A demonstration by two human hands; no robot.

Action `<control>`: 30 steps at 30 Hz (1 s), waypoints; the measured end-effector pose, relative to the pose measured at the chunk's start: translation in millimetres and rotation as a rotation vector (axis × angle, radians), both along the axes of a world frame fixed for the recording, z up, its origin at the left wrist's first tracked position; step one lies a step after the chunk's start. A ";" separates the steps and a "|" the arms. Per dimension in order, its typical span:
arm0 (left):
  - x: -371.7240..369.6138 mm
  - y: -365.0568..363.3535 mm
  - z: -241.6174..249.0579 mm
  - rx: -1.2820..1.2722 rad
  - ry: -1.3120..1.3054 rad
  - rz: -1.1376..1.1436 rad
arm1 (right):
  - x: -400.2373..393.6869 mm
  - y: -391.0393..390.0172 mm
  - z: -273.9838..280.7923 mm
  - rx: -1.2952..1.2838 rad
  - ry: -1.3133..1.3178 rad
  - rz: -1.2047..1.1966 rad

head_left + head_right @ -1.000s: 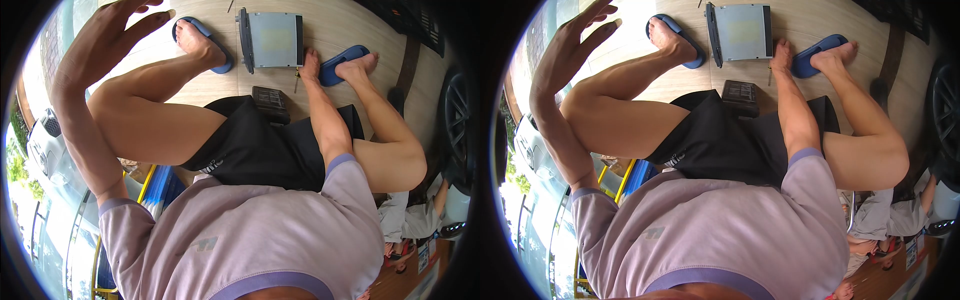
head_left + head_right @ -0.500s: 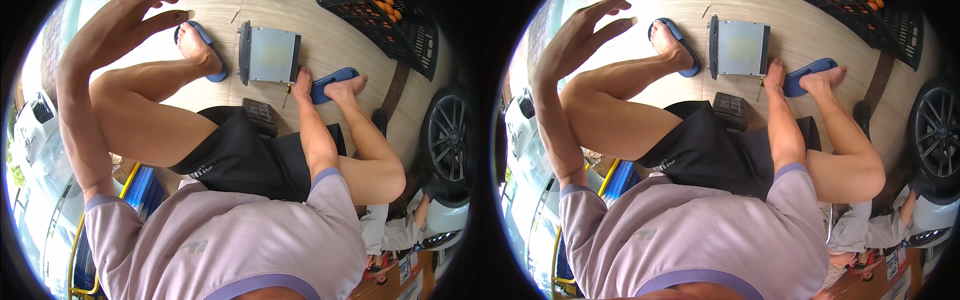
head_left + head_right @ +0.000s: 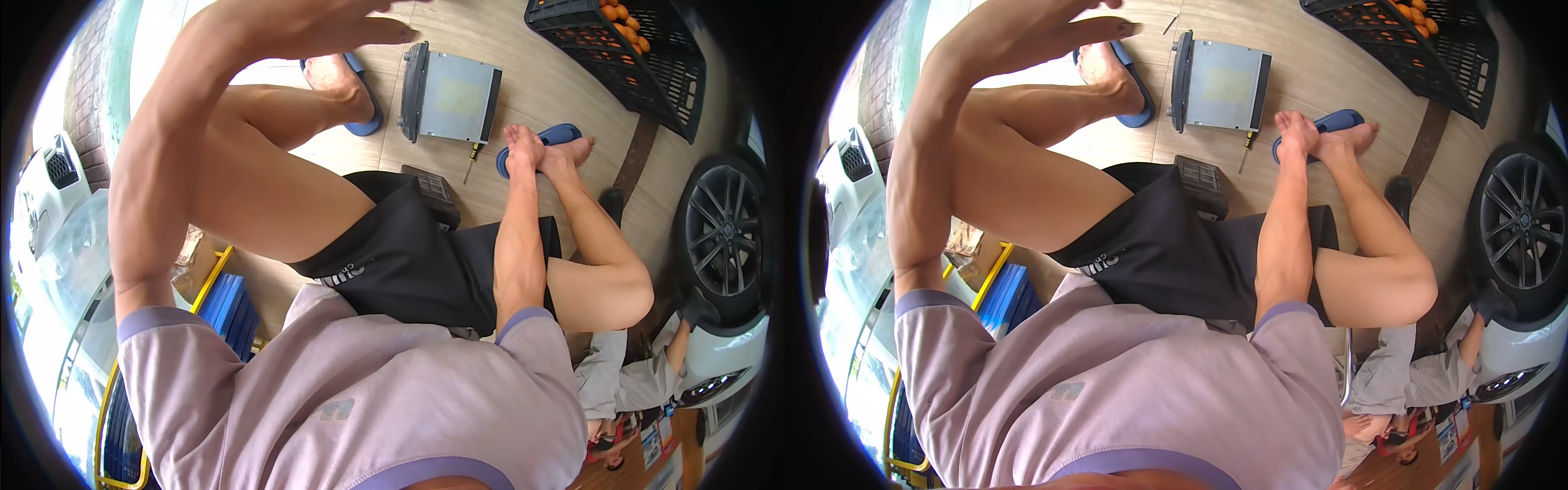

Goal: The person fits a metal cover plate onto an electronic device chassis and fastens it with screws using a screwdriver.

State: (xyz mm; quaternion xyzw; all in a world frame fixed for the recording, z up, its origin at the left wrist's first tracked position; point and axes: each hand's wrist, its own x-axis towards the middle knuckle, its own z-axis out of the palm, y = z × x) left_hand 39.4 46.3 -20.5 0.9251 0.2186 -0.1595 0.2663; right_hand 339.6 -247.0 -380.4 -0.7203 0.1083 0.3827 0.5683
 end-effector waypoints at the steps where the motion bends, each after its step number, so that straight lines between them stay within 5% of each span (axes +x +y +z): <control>1: 5.0 -0.3 -3.5 -0.016 -0.007 -0.021 | 0.9 6.5 15.3 0.049 -0.004 -0.026; 4: 17.3 2.7 -35.8 -0.066 -0.373 -0.063 | 6.9 32.6 69.9 0.261 0.030 -0.027; 7: 39.0 -6.1 -47.2 -0.328 -0.625 0.123 | -14.9 72.8 153.3 0.587 0.143 0.089; 13: 60.9 -26.9 -13.8 -0.608 -0.870 0.308 | -94.2 127.4 283.2 0.963 0.668 0.361; 14: 63.7 -26.6 -12.1 -0.746 -0.917 0.308 | -99.2 134.1 290.0 1.049 0.781 0.380; 18: 62.1 -28.4 2.8 -0.594 -0.860 0.410 | -108.8 153.3 292.4 1.279 0.996 0.373; 30: 59.0 -25.2 -10.3 -0.644 -0.925 0.480 | -134.0 163.0 300.1 1.184 0.743 0.273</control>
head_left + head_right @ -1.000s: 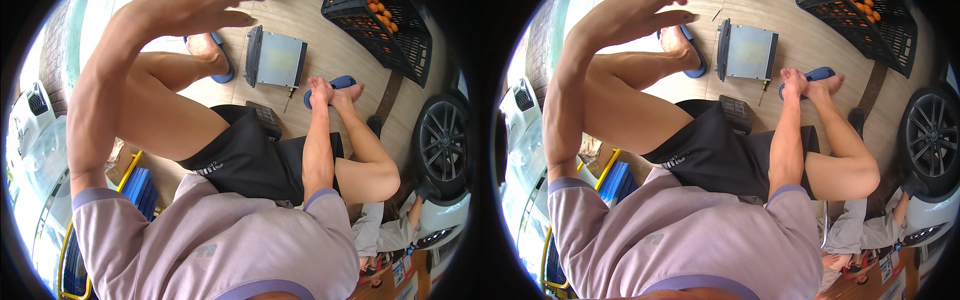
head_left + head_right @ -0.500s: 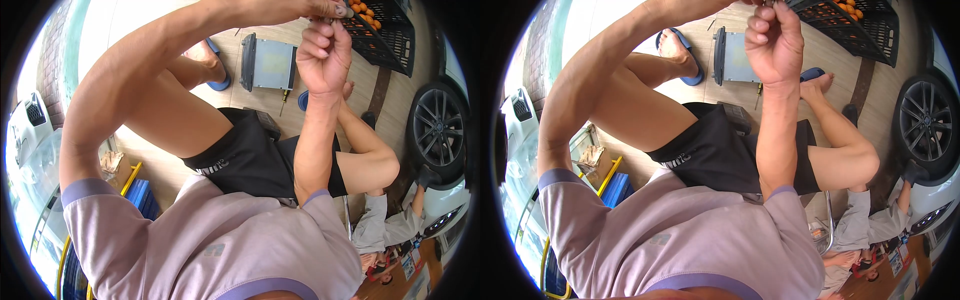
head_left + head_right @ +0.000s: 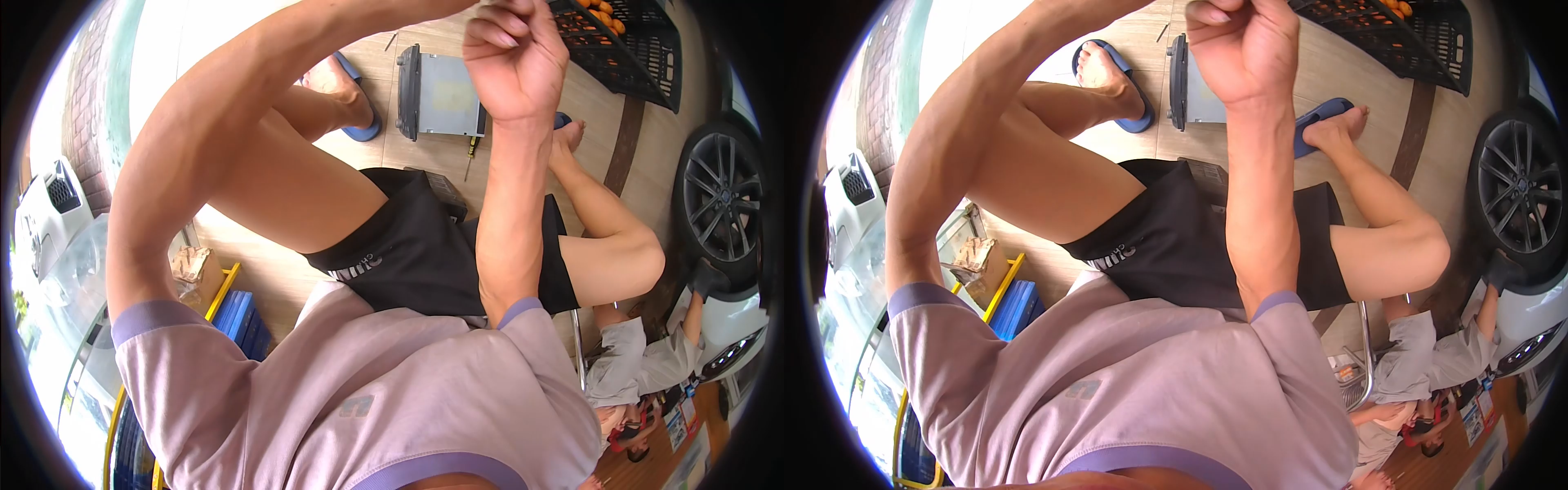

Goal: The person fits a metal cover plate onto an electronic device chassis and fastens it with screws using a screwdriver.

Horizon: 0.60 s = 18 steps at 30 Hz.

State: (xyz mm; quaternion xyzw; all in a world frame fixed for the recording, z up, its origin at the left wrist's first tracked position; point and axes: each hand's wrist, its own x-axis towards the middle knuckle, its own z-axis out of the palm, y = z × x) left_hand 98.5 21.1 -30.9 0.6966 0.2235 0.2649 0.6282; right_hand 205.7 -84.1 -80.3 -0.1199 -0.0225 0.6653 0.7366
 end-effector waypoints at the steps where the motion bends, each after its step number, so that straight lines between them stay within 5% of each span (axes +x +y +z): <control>1: 1.3 0.6 0.0 0.010 0.028 0.022 | -1.1 2.4 -2.0 -0.012 -0.036 -0.027; 5: -1.5 4.5 -5.5 0.044 0.067 -0.027 | 4.0 1.0 -5.5 -0.147 -0.174 -0.057; 9: -9.7 3.9 8.4 0.085 0.108 -0.089 | 41.0 -29.7 -33.0 -0.506 -1.028 -0.471; 11: -12.0 9.0 5.6 0.062 0.103 -0.104 | 82.6 -65.4 -100.8 -0.776 -1.329 -0.540; 14: -9.7 -3.6 18.2 0.010 0.077 -0.061 | 109.1 -145.6 -218.4 -1.268 -1.847 -0.317; 18: -11.5 -4.6 10.0 -0.024 0.146 -0.103 | 54.3 -195.6 -278.4 -1.640 -1.658 0.563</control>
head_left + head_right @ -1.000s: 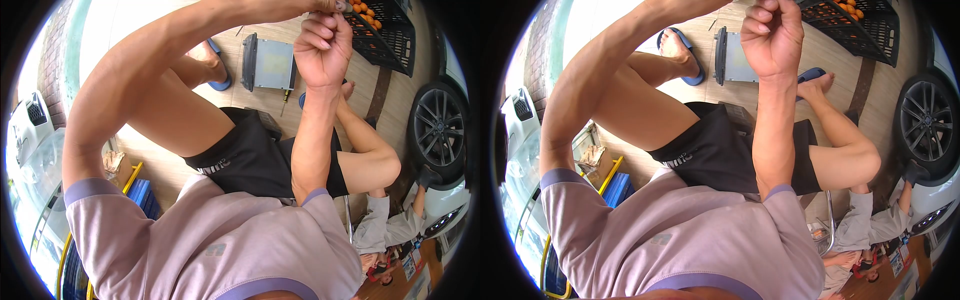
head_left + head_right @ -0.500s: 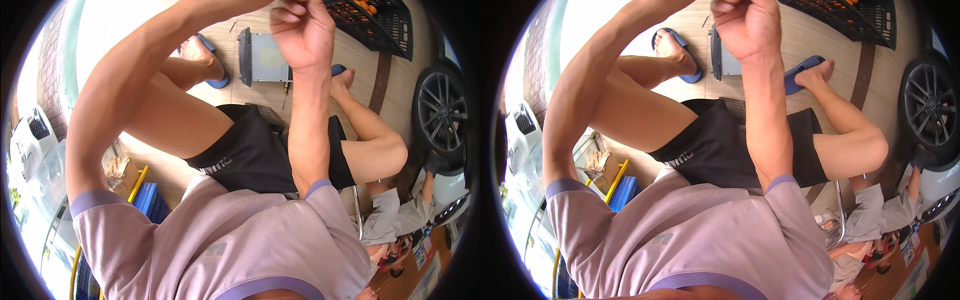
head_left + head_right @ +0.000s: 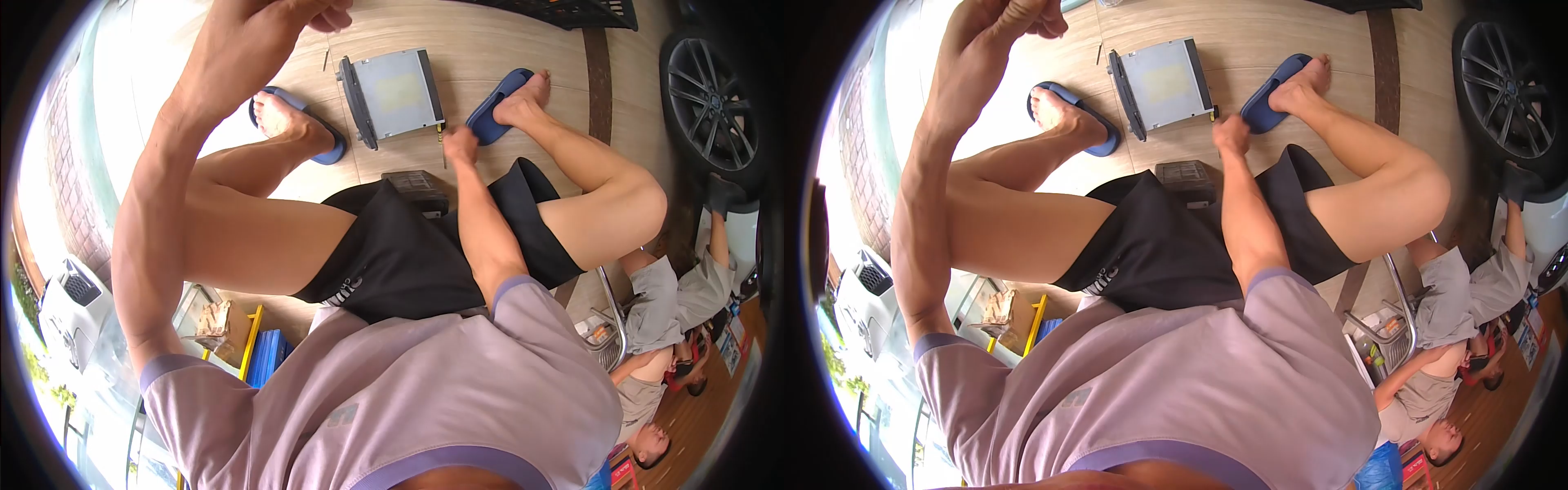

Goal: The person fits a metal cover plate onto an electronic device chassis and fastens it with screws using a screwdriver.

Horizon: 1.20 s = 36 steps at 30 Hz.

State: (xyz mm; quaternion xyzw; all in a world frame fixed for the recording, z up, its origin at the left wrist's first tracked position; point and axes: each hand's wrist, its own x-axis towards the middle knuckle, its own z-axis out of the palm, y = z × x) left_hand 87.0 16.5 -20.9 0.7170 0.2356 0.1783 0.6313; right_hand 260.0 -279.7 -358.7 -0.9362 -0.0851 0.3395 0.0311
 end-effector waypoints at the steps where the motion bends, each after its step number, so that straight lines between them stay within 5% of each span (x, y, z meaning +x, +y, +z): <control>1: 2.0 -1.3 -3.5 -0.058 -0.014 -0.017 | -16.7 1.8 4.2 -0.088 0.074 0.022; 12: 13.1 -13.8 17.8 -0.626 0.104 -0.005 | -11.8 -7.0 -17.1 -0.049 0.063 0.112; 19: 10.2 -7.5 6.4 -0.646 0.003 -0.045 | -6.6 -2.0 31.4 0.412 -0.217 -0.295; 21: 10.2 -6.1 -0.7 -0.583 -0.050 -0.104 | 7.4 12.5 68.5 0.644 -0.350 -0.295; 23: 8.8 -13.9 20.7 -0.557 -0.088 -0.083 | 23.6 32.7 113.4 1.201 -0.316 -0.232; 28: 11.2 -21.9 41.6 -0.603 -0.225 -0.132 | -18.9 104.0 307.2 1.988 0.001 -0.163; 31: 10.8 -23.2 44.0 -0.598 -0.252 -0.109 | -48.3 118.7 360.3 2.150 0.010 0.017; 36: 2.0 -22.6 43.4 -0.602 -0.254 -0.041 | -61.4 130.3 366.2 2.172 -0.054 0.302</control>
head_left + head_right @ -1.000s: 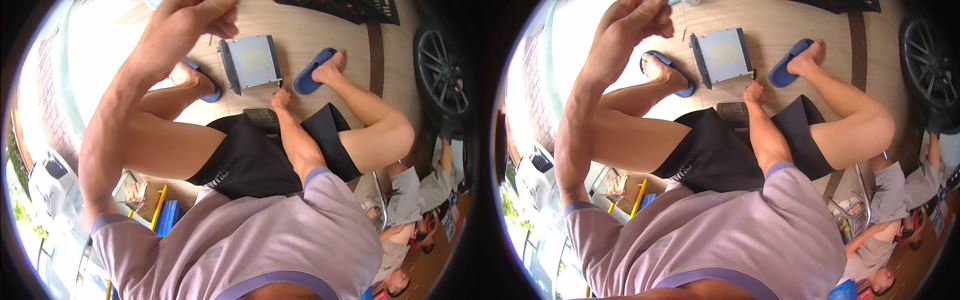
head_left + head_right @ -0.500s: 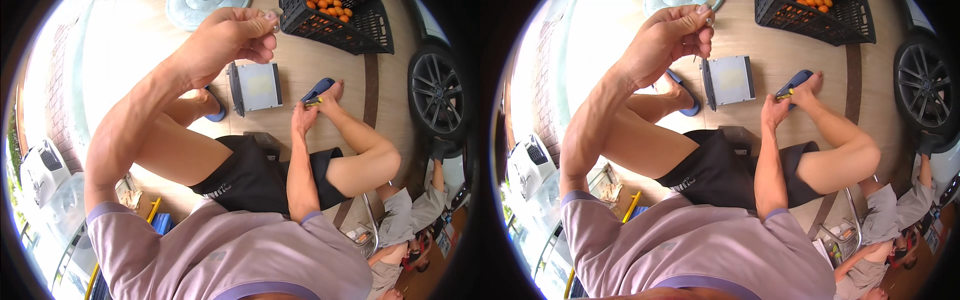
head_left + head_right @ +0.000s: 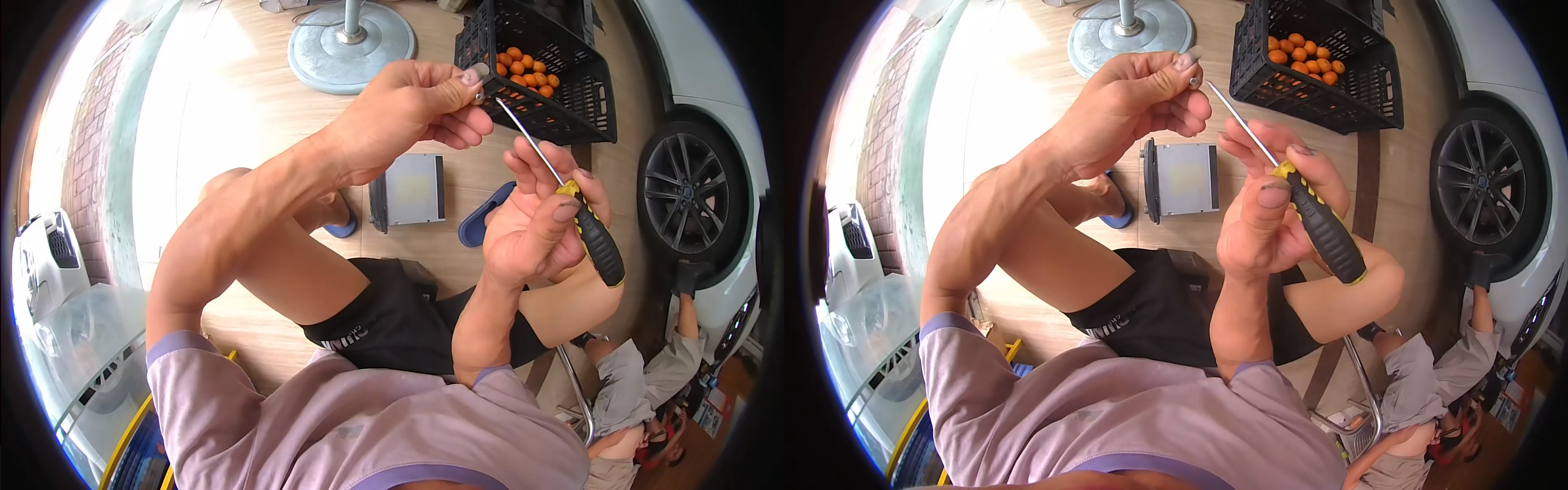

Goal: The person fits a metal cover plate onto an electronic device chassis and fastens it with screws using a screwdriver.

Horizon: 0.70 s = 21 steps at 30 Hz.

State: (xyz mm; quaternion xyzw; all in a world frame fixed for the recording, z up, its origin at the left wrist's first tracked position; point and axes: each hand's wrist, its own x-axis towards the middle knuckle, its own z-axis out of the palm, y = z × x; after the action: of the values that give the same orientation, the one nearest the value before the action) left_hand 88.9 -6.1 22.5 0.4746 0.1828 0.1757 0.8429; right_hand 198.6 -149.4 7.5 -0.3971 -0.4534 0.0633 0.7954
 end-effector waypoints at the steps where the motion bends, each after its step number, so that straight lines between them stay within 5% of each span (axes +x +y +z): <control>1: -1.7 -0.1 -0.6 -0.007 0.002 -0.002 | -2.0 0.9 -1.4 -0.012 -0.034 -0.011; 21: -1.0 1.6 -4.9 0.049 0.090 0.098 | 4.4 16.1 -11.3 -0.102 -0.208 -0.057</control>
State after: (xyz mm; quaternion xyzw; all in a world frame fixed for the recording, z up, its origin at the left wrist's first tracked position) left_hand 87.9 -4.5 17.6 0.4930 0.2394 0.1997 0.8122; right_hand 203.0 -133.3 -3.8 -0.4543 -0.5181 0.0225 0.7243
